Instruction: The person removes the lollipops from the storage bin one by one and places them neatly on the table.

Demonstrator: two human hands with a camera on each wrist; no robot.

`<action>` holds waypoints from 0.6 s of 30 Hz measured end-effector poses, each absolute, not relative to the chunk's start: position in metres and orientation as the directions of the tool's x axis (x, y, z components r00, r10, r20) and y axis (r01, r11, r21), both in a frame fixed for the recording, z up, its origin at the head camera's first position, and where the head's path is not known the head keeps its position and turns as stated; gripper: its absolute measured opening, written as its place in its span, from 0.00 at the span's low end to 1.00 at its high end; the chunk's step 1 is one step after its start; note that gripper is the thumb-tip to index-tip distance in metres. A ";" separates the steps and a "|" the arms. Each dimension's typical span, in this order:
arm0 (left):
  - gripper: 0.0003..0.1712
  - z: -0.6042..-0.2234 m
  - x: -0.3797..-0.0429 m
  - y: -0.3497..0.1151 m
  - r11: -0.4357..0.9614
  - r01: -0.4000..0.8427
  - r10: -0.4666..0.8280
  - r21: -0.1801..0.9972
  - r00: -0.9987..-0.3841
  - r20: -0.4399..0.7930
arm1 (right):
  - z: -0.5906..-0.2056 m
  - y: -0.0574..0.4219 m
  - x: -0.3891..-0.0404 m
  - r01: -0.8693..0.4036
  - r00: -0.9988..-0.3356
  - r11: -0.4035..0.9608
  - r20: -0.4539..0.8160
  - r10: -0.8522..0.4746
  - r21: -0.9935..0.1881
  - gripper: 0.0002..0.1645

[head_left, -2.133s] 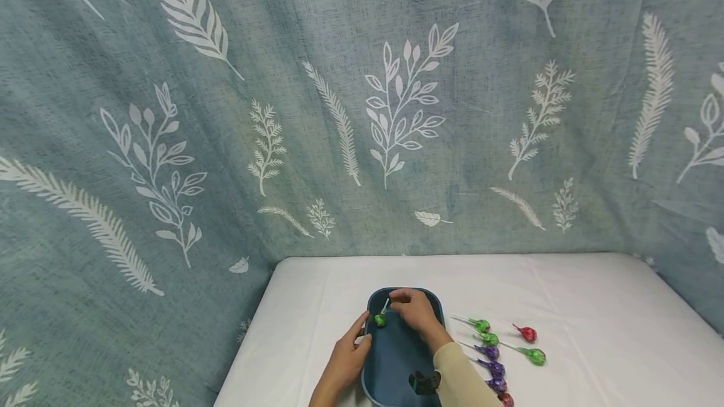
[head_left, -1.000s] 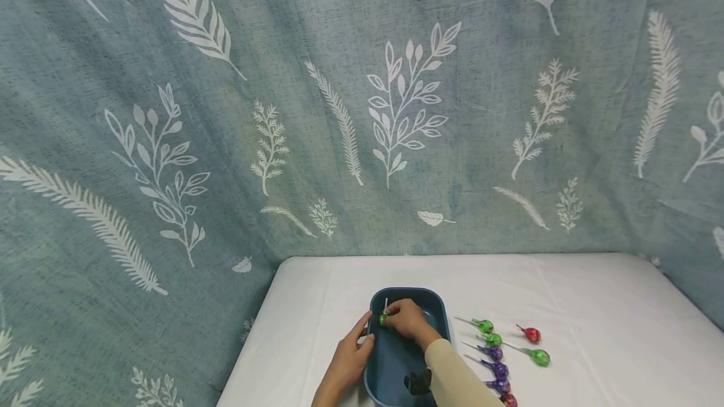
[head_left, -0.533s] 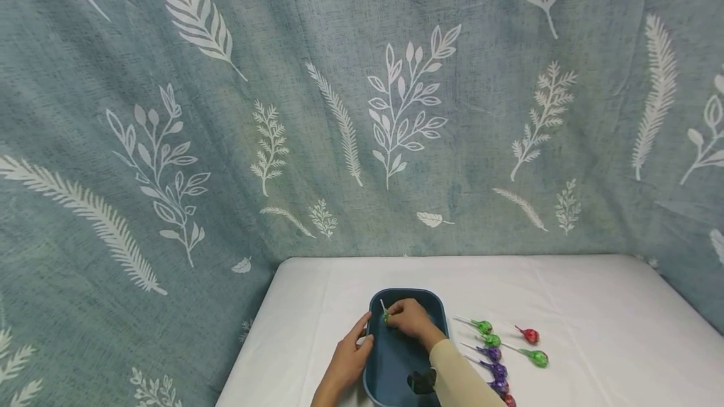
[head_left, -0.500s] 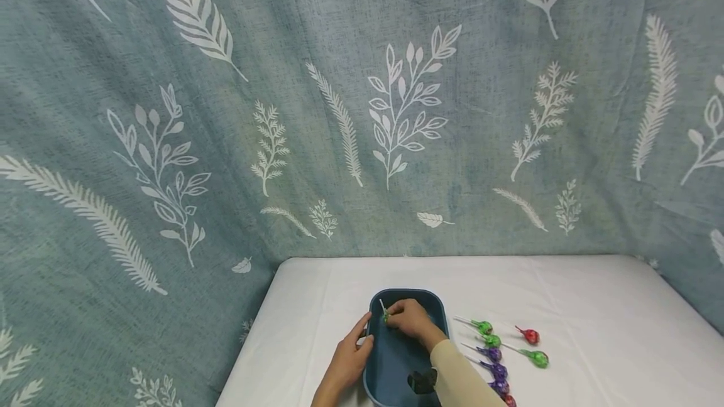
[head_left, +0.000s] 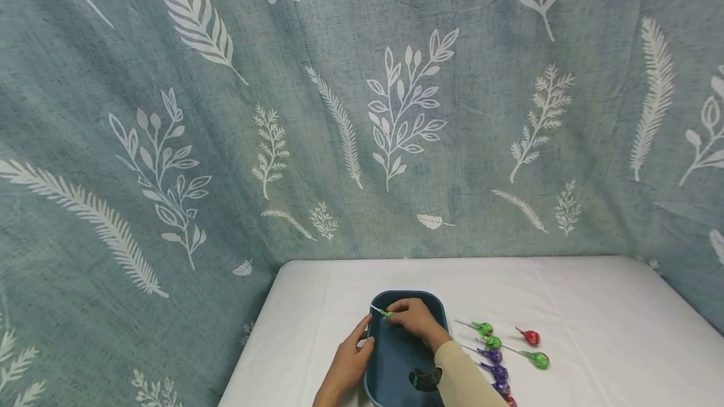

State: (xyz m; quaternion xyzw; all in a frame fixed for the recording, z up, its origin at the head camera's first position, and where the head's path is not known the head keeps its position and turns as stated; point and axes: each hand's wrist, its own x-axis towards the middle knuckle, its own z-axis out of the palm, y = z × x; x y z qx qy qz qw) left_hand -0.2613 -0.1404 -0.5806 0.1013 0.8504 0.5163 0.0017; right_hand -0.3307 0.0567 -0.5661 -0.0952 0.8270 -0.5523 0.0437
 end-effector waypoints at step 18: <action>0.30 -0.580 -0.261 -0.140 0.443 0.167 0.165 0.881 -0.981 0.103 | -0.554 0.068 -0.327 -0.126 -0.990 0.392 0.090 -0.109 -0.911 0.12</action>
